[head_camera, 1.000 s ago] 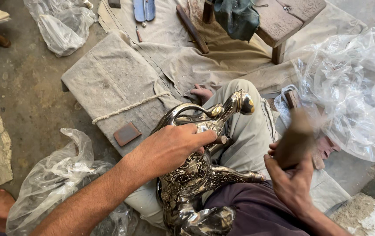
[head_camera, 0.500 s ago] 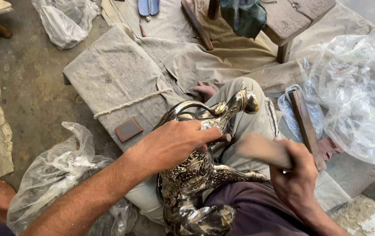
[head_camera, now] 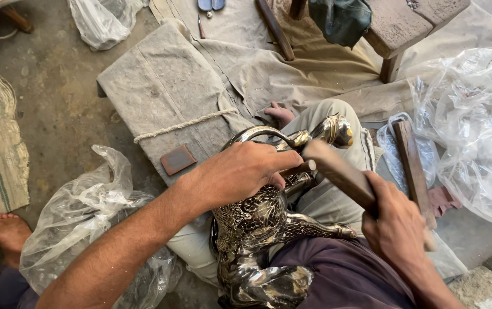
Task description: The person uses a wooden mallet and a metal chisel to engrave intricate patterns onto a silver-colored metal elephant figurine. The person holds the figurine steady with one hand while striking the chisel with the mallet to create detailed designs on the surface.
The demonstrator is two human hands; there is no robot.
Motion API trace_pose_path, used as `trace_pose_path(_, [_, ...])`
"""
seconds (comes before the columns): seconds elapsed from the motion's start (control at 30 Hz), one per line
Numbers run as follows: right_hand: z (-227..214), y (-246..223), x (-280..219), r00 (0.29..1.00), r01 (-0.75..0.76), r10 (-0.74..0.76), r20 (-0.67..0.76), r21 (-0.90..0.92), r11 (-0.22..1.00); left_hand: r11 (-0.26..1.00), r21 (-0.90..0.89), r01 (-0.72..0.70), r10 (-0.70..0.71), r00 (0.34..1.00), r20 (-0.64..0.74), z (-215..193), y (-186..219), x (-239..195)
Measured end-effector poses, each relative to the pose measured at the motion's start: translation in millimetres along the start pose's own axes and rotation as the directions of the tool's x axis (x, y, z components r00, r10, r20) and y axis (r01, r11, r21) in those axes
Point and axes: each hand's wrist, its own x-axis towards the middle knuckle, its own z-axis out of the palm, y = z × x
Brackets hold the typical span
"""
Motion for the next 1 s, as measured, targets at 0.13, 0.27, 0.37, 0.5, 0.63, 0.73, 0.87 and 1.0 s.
trace_pose_path(0.13, [-9,-1,0,0.988,-0.142,0.156,-0.009,0.359,0.922,0.998,0.052,0.026,-0.029,0.998,0.055,4,1,1])
trace_pose_path(0.27, [-7,2,-5,0.989,-0.025,0.074,-0.130,0.349,0.937,0.993,0.105,0.045,-0.053,0.995,0.083,1,7,4])
trace_pose_path(0.37, [-3,7,-8,0.984,-0.038,0.099,-0.151,0.364,0.931,0.997,0.074,0.033,-0.038,0.996,0.075,0,9,4])
trace_pose_path(0.5, [4,-1,-8,0.967,0.021,0.106,-0.230,0.491,0.871,0.991,0.110,0.070,-0.081,0.992,0.093,0,14,3])
trace_pose_path(0.63, [1,-10,-9,0.943,0.005,0.205,-0.263,0.626,0.780,0.992,0.086,0.095,-0.102,0.992,0.079,1,17,1])
trace_pose_path(0.73, [-8,-7,-2,0.979,0.051,0.007,-0.202,0.281,0.958,0.993,0.077,0.094,-0.096,0.995,0.029,3,15,-2])
trace_pose_path(0.87, [-22,8,15,0.999,0.030,-0.030,0.023,0.005,1.000,0.993,-0.001,0.116,-0.109,0.932,-0.345,13,17,-27])
trace_pose_path(1.0, [-33,12,39,0.994,-0.096,0.094,0.054,0.044,0.994,0.981,-0.130,0.144,-0.190,0.594,-0.781,43,27,-64])
